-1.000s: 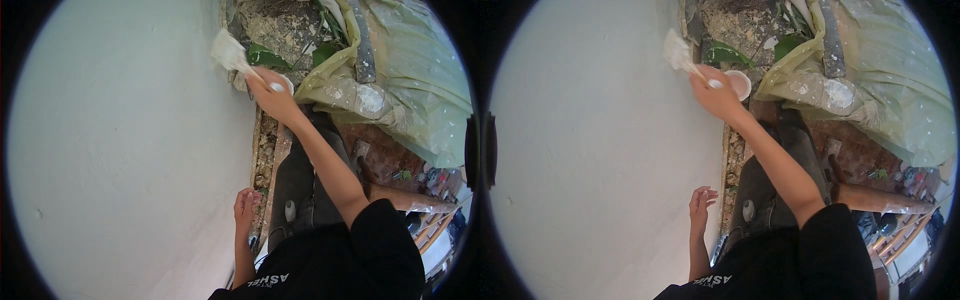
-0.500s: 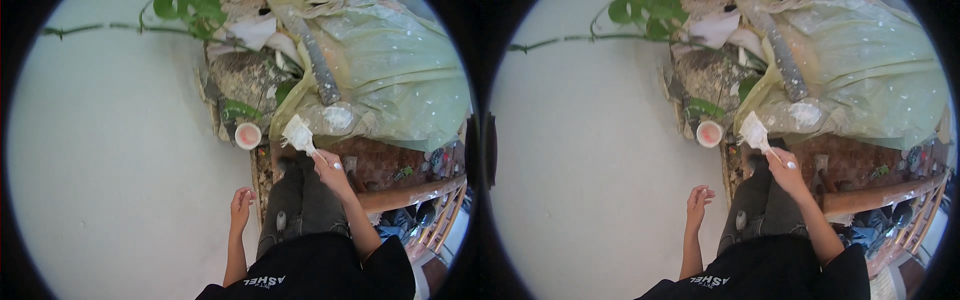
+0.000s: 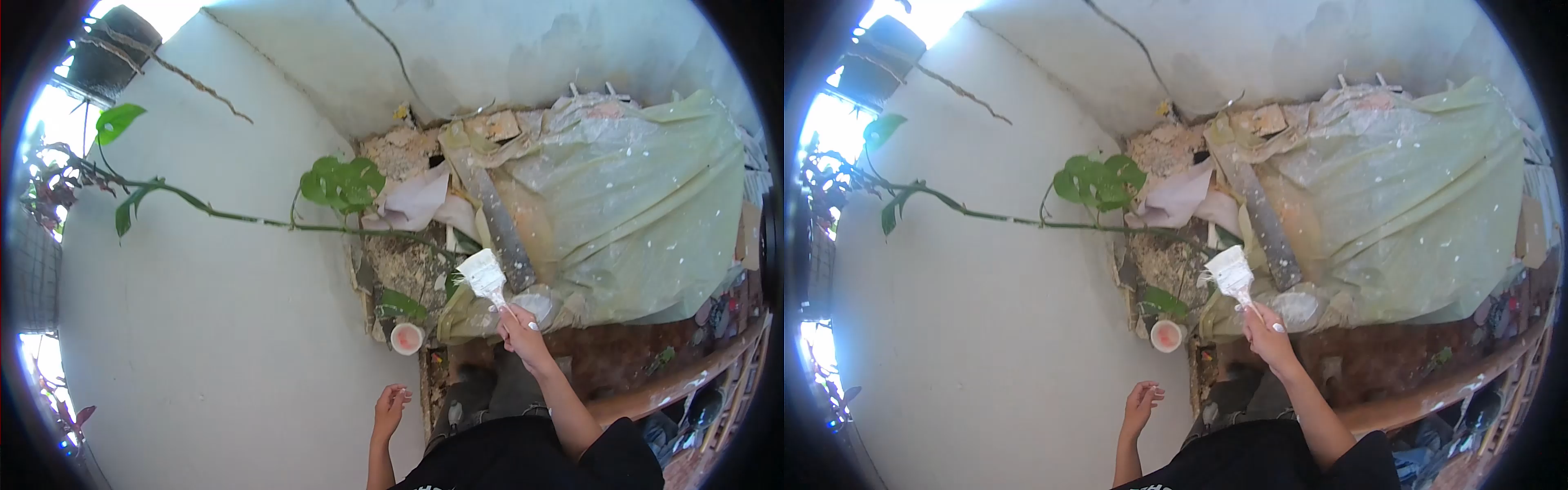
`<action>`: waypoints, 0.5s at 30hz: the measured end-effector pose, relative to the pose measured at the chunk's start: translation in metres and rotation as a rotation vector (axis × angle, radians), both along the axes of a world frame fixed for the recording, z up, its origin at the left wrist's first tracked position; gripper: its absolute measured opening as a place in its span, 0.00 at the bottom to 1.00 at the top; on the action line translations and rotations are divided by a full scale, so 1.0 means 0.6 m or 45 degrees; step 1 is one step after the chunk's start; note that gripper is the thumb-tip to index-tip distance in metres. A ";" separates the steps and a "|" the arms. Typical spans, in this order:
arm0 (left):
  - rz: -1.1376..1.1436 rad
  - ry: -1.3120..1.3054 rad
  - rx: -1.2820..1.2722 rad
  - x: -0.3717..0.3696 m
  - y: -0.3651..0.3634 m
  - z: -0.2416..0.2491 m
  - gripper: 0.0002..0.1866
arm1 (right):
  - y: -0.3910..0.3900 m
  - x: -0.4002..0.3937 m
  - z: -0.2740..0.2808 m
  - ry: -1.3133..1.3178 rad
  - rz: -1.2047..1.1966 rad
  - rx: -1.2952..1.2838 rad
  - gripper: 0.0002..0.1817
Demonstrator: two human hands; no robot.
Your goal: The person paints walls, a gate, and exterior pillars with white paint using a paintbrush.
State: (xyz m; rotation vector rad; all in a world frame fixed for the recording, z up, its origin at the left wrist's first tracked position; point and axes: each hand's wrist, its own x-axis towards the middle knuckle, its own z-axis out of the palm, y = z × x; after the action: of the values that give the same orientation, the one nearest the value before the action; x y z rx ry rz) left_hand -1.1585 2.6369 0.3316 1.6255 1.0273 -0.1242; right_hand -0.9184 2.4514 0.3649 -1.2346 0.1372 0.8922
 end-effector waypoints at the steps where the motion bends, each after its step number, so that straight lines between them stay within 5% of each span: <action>1: -0.007 0.003 0.008 0.014 -0.002 0.001 0.11 | -0.005 0.015 0.011 -0.071 0.043 0.019 0.10; 15: -0.213 -0.185 -0.014 0.178 -0.057 0.019 0.10 | -0.115 0.103 -0.019 0.122 0.384 0.040 0.05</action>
State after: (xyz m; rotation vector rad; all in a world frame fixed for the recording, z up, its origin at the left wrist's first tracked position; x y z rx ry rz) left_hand -1.0517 2.6027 0.3432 1.6834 0.7787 -0.1219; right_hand -0.8565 2.3825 0.3536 -1.2019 0.0121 1.2111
